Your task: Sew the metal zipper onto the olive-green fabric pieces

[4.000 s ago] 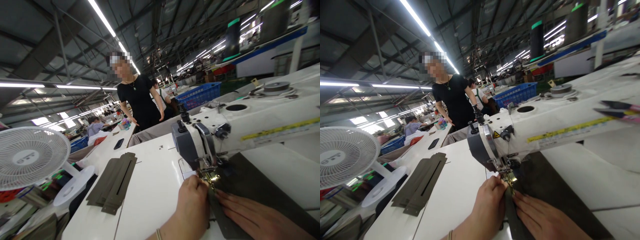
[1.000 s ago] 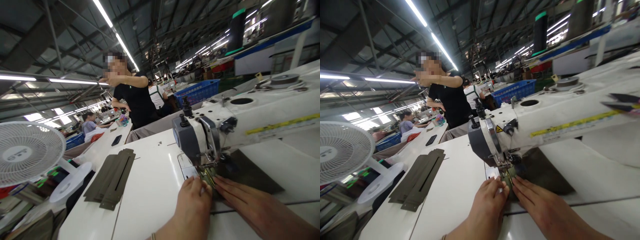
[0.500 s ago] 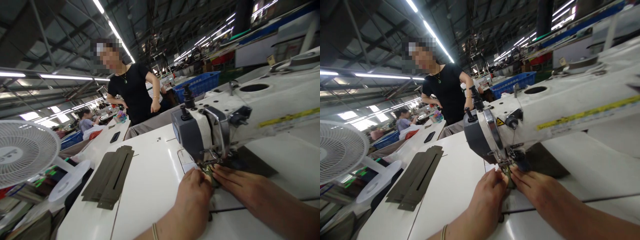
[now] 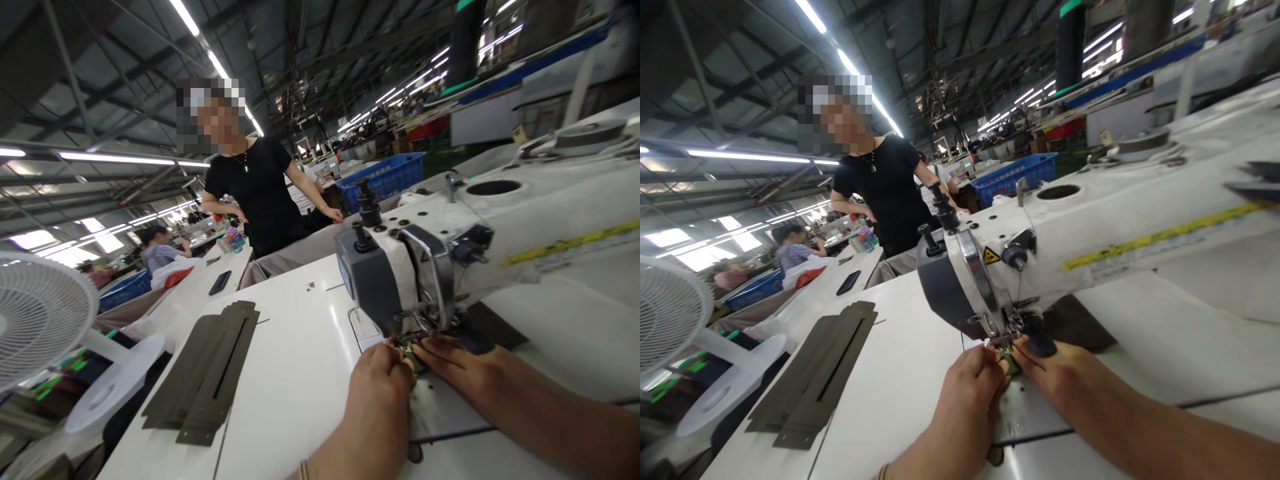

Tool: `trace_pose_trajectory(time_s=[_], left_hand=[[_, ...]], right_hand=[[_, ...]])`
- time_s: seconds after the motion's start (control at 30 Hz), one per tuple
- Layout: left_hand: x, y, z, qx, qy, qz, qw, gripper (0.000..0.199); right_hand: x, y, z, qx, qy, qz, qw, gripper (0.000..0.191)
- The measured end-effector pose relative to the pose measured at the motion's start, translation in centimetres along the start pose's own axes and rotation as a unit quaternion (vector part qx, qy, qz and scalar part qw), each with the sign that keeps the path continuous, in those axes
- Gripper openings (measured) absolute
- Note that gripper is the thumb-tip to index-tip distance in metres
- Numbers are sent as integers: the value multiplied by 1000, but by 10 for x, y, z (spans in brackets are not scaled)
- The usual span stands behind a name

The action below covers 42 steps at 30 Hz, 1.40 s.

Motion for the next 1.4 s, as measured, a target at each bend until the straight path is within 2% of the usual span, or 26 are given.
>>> trace_pose_trajectory(time_s=[0.1, 0.23, 0.47, 0.6, 0.87, 1.0, 1.1, 1.27, 1.4], left_hand=[[1, 2, 0, 17, -5, 13, 1000, 12], [2, 5, 3, 28, -15, 36, 999, 11], [4, 6, 5, 38, -2, 35, 999, 9], [5, 5, 4, 47, 4, 35, 998, 7], [3, 14, 9, 71, 8, 14, 997, 6], [3, 18, 12, 70, 7, 28, 997, 3], [2, 19, 14, 70, 4, 40, 997, 4], [4, 17, 14, 60, -5, 32, 998, 6], [7, 5, 14, 53, -23, 27, 998, 2]], right_hand=[[10, -11, 0, 6, -32, 14, 999, 53], [16, -14, -3, 26, -25, 52, 998, 51], [-1, 4, -5, -5, -8, 13, 1000, 51], [-7, 12, -7, -8, -8, 17, 1000, 48], [27, -16, 5, -18, -64, 10, 998, 54], [28, -18, 5, -37, -79, -17, 996, 55], [18, -10, 2, -31, -86, -22, 996, 52], [6, 2, -8, 28, -71, 22, 997, 44], [-4, -3, -37, 60, -24, 69, 996, 27]])
Point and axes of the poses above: each hand's wrist, its own x-axis towards the middle knuckle, its own y-axis out of the palm, z = x × y, the point moved 5 cm from there along x, towards the middle knuckle, and after that the axes turned 4 degrees about -x, right-handed, at the moved point
